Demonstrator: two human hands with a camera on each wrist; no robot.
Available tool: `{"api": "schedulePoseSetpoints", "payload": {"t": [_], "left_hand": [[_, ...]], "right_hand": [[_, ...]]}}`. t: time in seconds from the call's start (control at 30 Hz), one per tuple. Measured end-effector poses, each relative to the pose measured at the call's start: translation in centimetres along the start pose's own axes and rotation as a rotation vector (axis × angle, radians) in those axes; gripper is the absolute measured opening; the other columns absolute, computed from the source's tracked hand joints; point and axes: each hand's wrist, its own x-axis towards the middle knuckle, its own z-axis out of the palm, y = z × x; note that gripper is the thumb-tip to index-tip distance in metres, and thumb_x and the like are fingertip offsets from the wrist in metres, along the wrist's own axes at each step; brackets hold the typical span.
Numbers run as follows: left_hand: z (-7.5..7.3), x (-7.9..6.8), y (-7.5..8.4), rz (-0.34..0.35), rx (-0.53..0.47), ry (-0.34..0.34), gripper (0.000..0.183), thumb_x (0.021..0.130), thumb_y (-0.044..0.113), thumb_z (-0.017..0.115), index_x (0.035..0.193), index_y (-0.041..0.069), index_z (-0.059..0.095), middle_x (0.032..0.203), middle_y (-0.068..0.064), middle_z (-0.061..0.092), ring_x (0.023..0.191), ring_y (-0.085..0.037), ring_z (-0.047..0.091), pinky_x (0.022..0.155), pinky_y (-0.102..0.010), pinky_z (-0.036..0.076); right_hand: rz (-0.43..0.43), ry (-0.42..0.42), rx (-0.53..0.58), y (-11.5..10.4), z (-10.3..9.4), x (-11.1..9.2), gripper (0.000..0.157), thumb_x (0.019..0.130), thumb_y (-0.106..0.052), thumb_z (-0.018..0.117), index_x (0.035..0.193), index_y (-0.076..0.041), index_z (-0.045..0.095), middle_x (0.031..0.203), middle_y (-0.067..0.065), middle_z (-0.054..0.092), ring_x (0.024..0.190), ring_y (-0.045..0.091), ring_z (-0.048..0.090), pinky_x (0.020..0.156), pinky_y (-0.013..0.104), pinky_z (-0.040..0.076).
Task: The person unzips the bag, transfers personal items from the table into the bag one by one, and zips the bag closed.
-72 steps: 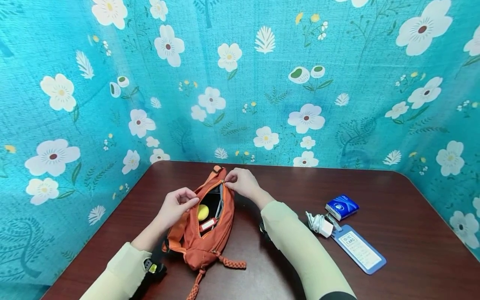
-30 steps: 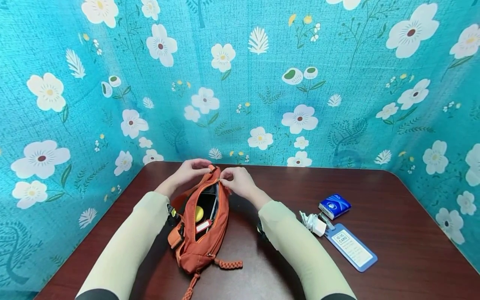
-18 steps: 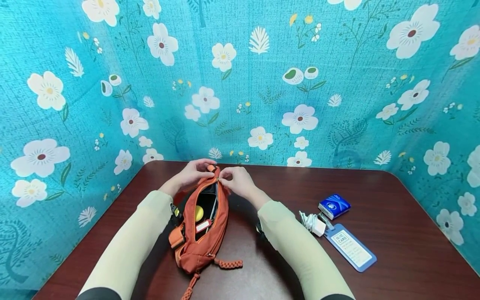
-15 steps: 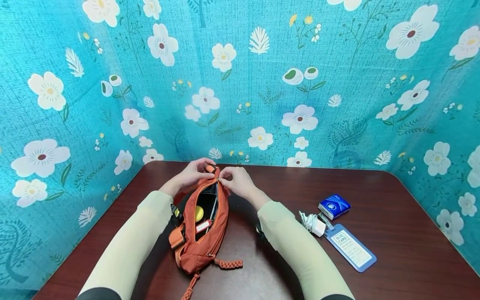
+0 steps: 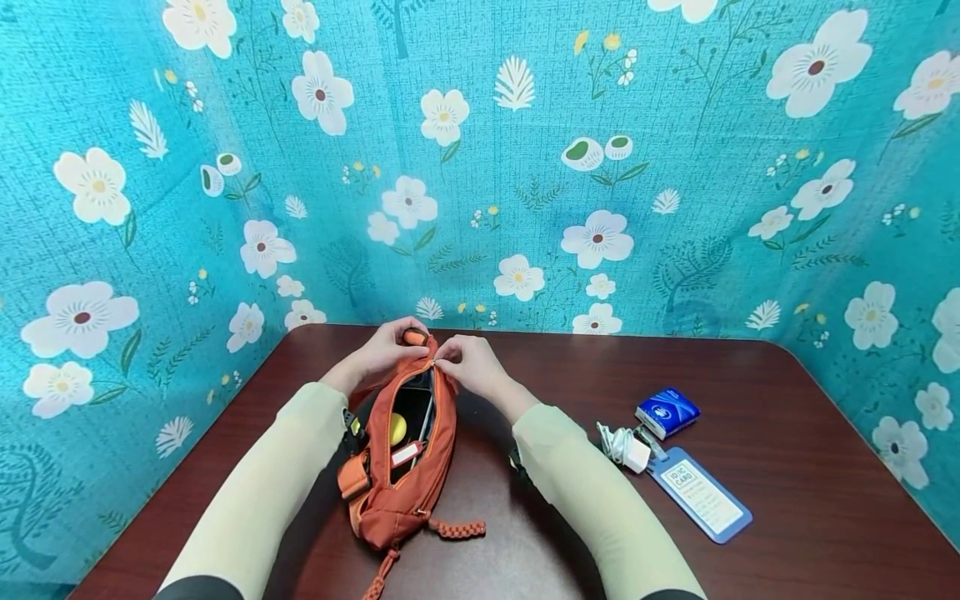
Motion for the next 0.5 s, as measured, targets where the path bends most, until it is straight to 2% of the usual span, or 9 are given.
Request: {"api": "schedulePoseSetpoints", "payload": {"t": [0.27,0.5], "left_hand": [[-0.1,0.0,0.3,0.018,0.027,0.037,0.024,0.086,-0.001,0.071,0.108,0.000,0.060,0.106,-0.013,0.058,0.092,-0.024,0.054,0.082,-0.031,0.046],[-0.2,0.3,-0.5,0.059,0.047,0.069,0.022,0.086,-0.002,0.071,0.105,0.000,0.060,0.104,-0.011,0.060,0.090,-0.021,0.054,0.080,-0.030,0.046]], "right_hand": [[-0.031,-0.031,0.024,-0.1,-0.1,-0.6,0.004,0.088,-0.008,0.072,0.090,-0.008,0.075,0.079,-0.001,0.069,0.069,0.013,0.064,0.070,0.029,0.054],[-0.085,-0.133,0.074,-0.8,0.1,-2.1,0.003,0.087,-0.006,0.072,0.088,-0.004,0.074,0.071,-0.003,0.068,0.061,0.010,0.062,0.062,0.024,0.050]]}}
